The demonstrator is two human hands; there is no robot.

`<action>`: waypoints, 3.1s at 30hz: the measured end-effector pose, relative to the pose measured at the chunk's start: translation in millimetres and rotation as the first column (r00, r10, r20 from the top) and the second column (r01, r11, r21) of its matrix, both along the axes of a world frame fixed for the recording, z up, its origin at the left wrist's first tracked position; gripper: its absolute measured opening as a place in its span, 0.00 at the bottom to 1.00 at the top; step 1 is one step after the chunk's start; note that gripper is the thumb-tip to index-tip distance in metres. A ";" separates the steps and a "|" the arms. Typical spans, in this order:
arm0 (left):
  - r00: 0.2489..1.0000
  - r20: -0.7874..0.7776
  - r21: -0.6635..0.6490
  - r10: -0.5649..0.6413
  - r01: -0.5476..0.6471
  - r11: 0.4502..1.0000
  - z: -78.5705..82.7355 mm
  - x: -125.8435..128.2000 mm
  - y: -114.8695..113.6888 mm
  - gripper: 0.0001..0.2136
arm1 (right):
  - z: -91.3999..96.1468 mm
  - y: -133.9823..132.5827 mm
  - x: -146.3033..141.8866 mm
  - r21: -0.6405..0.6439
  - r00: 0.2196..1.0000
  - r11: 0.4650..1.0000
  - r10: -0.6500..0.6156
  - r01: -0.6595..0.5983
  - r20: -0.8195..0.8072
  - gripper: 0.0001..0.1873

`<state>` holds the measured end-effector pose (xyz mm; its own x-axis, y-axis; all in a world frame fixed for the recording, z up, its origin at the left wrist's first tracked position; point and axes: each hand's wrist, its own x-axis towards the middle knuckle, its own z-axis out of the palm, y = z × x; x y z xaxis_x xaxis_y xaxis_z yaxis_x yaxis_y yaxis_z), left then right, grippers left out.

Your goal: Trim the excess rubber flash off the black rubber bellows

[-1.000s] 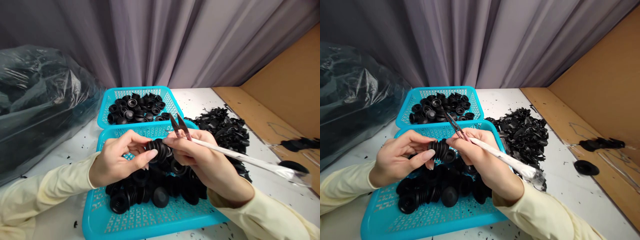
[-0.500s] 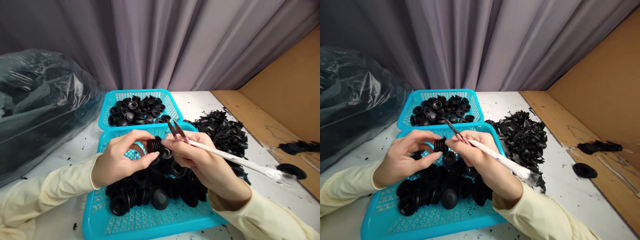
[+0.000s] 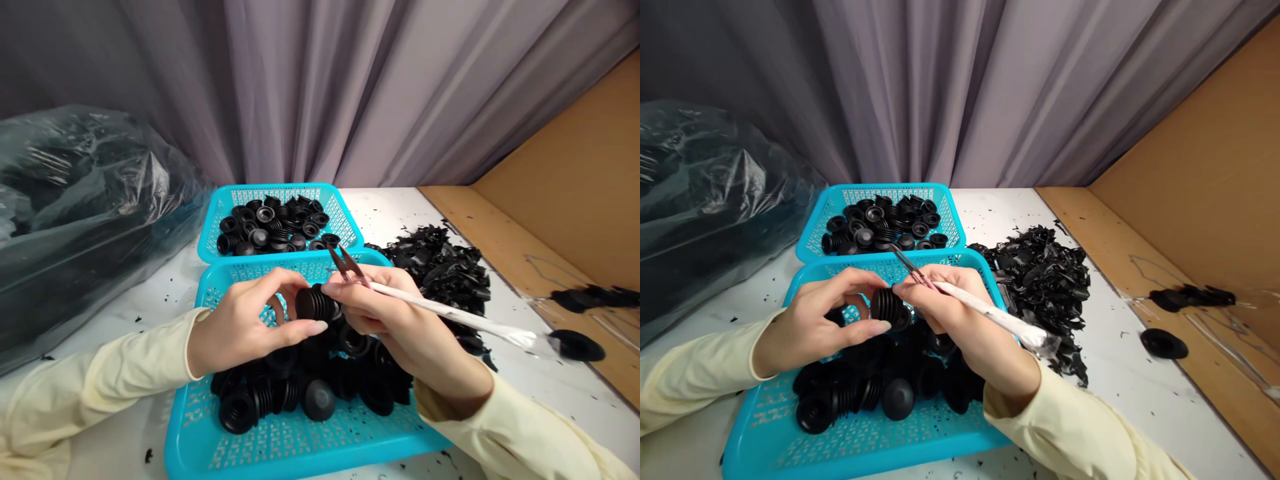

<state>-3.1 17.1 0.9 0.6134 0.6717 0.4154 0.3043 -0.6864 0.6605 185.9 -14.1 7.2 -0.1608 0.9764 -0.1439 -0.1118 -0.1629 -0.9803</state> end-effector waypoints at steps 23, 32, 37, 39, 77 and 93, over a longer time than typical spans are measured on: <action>0.993 0.118 0.326 -0.024 -0.016 0.945 -0.5 -5.0 -2.8 0.02 | 6.2 0.6 1.6 0.090 0.975 0.996 0.004 -0.024 0.224 0.13; 0.980 0.187 0.187 0.065 -0.100 0.977 1.7 -6.6 -2.6 0.05 | 37.9 -13.9 31.4 0.333 0.760 0.889 0.023 -0.313 0.650 0.11; 0.976 0.208 0.132 0.056 -0.085 0.988 1.5 -5.8 -0.3 0.06 | 32.5 -14.5 28.6 0.499 0.768 0.826 -0.136 -0.262 0.626 0.10; 0.974 0.224 0.140 0.024 -0.057 0.988 0.1 -6.0 0.0 0.06 | 28.6 -12.2 25.2 0.533 0.766 0.810 -0.174 -0.246 0.618 0.08; 0.970 0.209 0.079 -0.124 0.110 0.991 -5.9 -11.4 2.7 0.07 | 11.7 -17.2 8.3 0.730 0.687 0.630 -0.407 -0.265 0.601 0.02; 0.962 0.228 0.090 -0.151 0.134 0.987 -1.5 -9.9 3.9 0.07 | 9.7 -18.6 12.7 0.630 0.733 0.737 -0.285 -0.245 0.618 0.05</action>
